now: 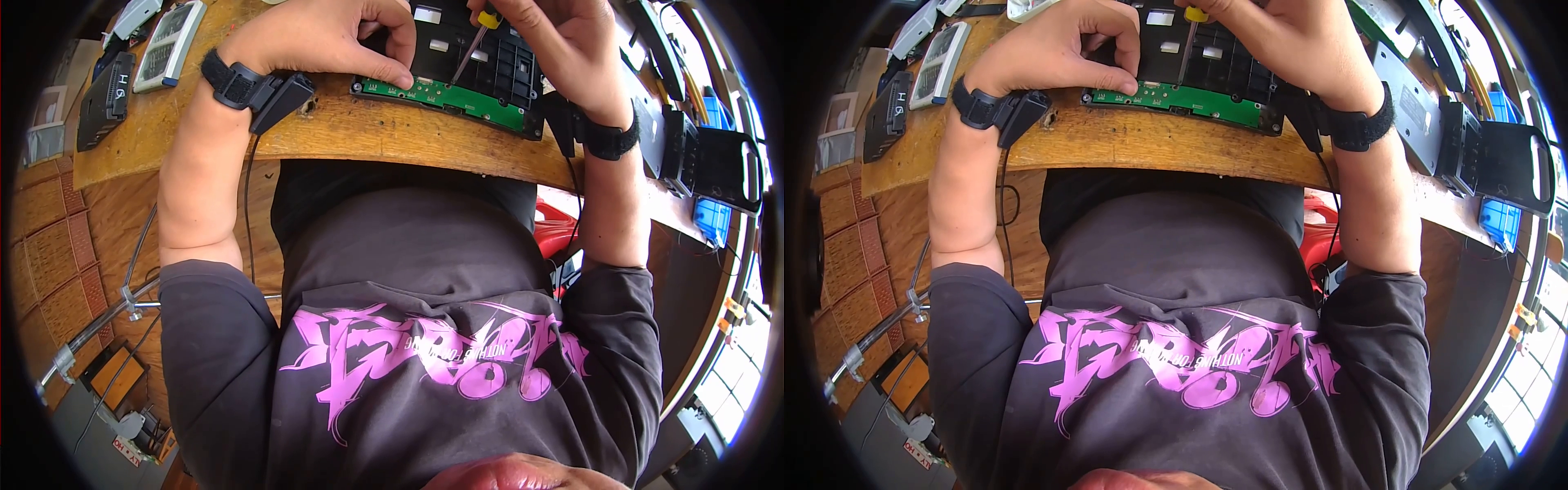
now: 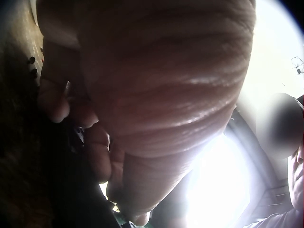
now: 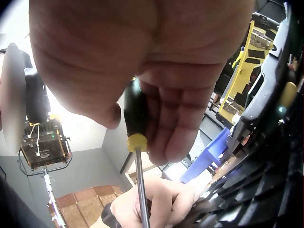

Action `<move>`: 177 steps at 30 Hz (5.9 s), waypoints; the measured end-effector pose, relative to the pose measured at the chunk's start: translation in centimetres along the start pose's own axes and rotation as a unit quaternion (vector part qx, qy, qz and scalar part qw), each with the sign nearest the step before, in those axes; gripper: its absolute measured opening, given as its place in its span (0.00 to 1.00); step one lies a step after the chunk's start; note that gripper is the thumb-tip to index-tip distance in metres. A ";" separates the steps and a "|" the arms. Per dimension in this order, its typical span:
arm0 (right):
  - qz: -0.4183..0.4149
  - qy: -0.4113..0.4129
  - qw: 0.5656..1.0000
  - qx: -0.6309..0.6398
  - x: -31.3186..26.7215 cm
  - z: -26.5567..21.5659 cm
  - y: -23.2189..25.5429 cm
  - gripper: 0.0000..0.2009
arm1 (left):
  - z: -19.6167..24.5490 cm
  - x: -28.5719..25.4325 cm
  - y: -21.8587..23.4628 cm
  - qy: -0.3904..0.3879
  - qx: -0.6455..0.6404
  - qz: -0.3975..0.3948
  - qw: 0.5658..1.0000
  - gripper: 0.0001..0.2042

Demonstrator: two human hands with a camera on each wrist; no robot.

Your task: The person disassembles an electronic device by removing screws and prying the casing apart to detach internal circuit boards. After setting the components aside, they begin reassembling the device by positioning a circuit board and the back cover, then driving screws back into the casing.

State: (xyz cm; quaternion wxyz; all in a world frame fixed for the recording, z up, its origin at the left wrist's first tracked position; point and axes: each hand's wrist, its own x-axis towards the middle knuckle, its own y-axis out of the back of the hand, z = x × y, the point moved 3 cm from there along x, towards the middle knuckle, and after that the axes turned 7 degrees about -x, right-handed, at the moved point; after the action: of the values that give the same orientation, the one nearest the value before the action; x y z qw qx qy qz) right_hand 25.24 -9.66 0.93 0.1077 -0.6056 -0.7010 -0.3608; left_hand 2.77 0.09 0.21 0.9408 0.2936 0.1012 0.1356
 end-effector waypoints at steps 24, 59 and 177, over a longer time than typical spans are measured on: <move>0.006 0.012 1.000 -0.020 -0.1 0.1 0.1 0.32 | 0.0 0.0 0.0 -0.023 0.007 -0.001 1.000 0.10; 0.019 -0.063 0.990 -0.127 -0.7 0.2 0.0 0.35 | -0.1 -0.2 -0.5 -0.032 0.003 0.008 0.999 0.12; -0.014 0.133 0.986 0.100 0.3 0.7 0.0 0.31 | -0.3 -0.1 -0.4 -0.061 0.006 0.006 0.998 0.10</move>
State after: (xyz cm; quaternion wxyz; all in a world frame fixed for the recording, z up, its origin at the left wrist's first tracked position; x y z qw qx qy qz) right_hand 25.35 -9.00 0.59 0.2552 -0.5283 -0.7213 -0.3682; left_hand 2.71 -0.14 -0.26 0.9427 0.3074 0.0427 0.1227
